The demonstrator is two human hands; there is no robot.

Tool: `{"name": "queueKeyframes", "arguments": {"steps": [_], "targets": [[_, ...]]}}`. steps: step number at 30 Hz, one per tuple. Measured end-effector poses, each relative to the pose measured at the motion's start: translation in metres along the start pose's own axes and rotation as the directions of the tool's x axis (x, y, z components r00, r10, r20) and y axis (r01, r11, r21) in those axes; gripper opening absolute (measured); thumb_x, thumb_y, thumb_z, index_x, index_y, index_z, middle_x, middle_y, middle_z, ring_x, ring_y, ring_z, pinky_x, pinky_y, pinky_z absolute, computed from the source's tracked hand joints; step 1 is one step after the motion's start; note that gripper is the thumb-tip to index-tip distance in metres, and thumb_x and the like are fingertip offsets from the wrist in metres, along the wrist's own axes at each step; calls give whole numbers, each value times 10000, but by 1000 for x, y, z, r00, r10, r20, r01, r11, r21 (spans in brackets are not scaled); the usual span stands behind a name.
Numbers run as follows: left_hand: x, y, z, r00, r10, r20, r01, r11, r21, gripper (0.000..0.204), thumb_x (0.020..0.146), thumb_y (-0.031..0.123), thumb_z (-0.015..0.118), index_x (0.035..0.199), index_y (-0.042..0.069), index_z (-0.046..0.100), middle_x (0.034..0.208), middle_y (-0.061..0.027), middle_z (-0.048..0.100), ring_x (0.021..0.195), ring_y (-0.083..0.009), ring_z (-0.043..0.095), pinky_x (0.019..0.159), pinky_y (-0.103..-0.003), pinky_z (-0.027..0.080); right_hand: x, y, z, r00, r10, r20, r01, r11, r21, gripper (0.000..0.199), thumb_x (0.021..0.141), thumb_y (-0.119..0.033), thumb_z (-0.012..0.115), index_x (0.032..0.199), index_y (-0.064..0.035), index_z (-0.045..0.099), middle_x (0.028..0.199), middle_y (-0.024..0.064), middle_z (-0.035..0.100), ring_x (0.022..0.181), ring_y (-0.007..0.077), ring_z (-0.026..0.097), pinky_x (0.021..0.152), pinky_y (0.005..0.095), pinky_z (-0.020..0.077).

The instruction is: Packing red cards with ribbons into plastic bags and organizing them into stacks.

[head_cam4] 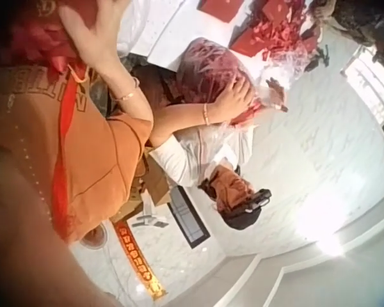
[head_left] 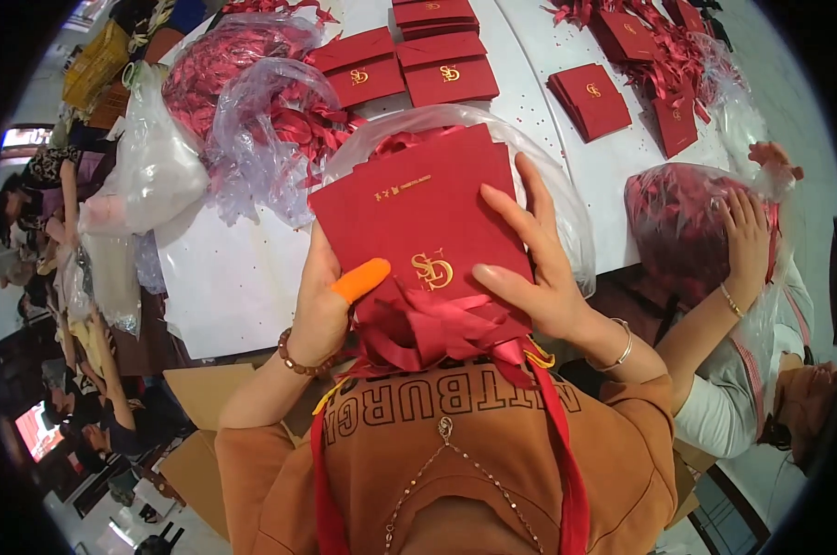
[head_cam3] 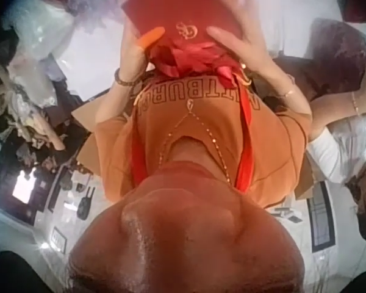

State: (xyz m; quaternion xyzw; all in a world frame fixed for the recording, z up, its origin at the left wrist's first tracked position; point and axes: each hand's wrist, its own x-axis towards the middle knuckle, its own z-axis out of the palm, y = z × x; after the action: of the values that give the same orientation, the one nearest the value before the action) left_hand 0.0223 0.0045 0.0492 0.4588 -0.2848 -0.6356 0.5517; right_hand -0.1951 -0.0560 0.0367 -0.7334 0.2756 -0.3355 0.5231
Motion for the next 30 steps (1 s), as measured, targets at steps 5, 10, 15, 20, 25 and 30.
{"name": "queueKeyframes", "arguments": {"steps": [5, 10, 15, 20, 25, 30], "targets": [[6, 5, 9, 999, -4, 39, 7, 996, -86, 633, 758, -78, 475, 1323, 28, 209, 1271, -119, 382, 1170, -204, 393, 975, -312, 312, -5, -2, -4, 993, 95, 64, -100, 992, 75, 805, 791, -210, 598, 1392, -52, 87, 1435, 207, -64, 1337, 313, -20, 1060, 380, 79], [20, -15, 6, 994, 103, -37, -98, 988, 118, 624, 787, 21, 582, 1315, 47, 251, 1240, -100, 410, 1136, -176, 414, 950, -298, 340, -11, 7, 16, 988, 149, 32, -148, 894, 423, 851, 808, -184, 557, 1384, -42, -53, 1434, 186, -125, 1337, 291, -69, 1061, 370, 38], [22, -12, 5, 992, 124, 36, -129, 957, 260, 645, 764, 56, 642, 1297, 34, 280, 1223, -90, 421, 1116, -164, 425, 936, -291, 350, -11, 10, 15, 991, 85, -100, -37, 911, 411, 812, 822, -212, 528, 1383, -27, -30, 1432, 198, -101, 1337, 299, -41, 1063, 381, 49], [22, -19, 7, 988, 150, 48, -157, 928, 339, 681, 747, 38, 650, 1305, 23, 259, 1219, -90, 423, 1112, -162, 431, 930, -297, 361, 24, 6, -17, 984, 158, -85, -152, 986, 73, 477, 873, -215, 464, 1275, -20, 298, 1325, 166, 211, 1256, 289, 216, 1033, 363, 187], [20, -17, 11, 995, 89, 55, -98, 972, 212, 752, 735, -19, 635, 1342, 18, 191, 1228, -94, 415, 1114, -160, 433, 922, -287, 379, 45, 20, 2, 932, 291, -216, -183, 893, 412, 273, 879, -178, 486, 1098, -16, 468, 1097, 76, 489, 972, 140, 474, 879, 267, 373], [13, -20, 15, 991, 135, -16, -127, 963, 236, 815, 741, -43, 616, 1371, 31, 104, 1239, -101, 403, 1112, -166, 440, 920, -289, 386, 53, 28, 6, 955, 152, -253, -128, 986, 110, 388, 726, -230, 688, 1004, -22, 515, 1019, 86, 497, 979, 181, 481, 866, 292, 378]]}}
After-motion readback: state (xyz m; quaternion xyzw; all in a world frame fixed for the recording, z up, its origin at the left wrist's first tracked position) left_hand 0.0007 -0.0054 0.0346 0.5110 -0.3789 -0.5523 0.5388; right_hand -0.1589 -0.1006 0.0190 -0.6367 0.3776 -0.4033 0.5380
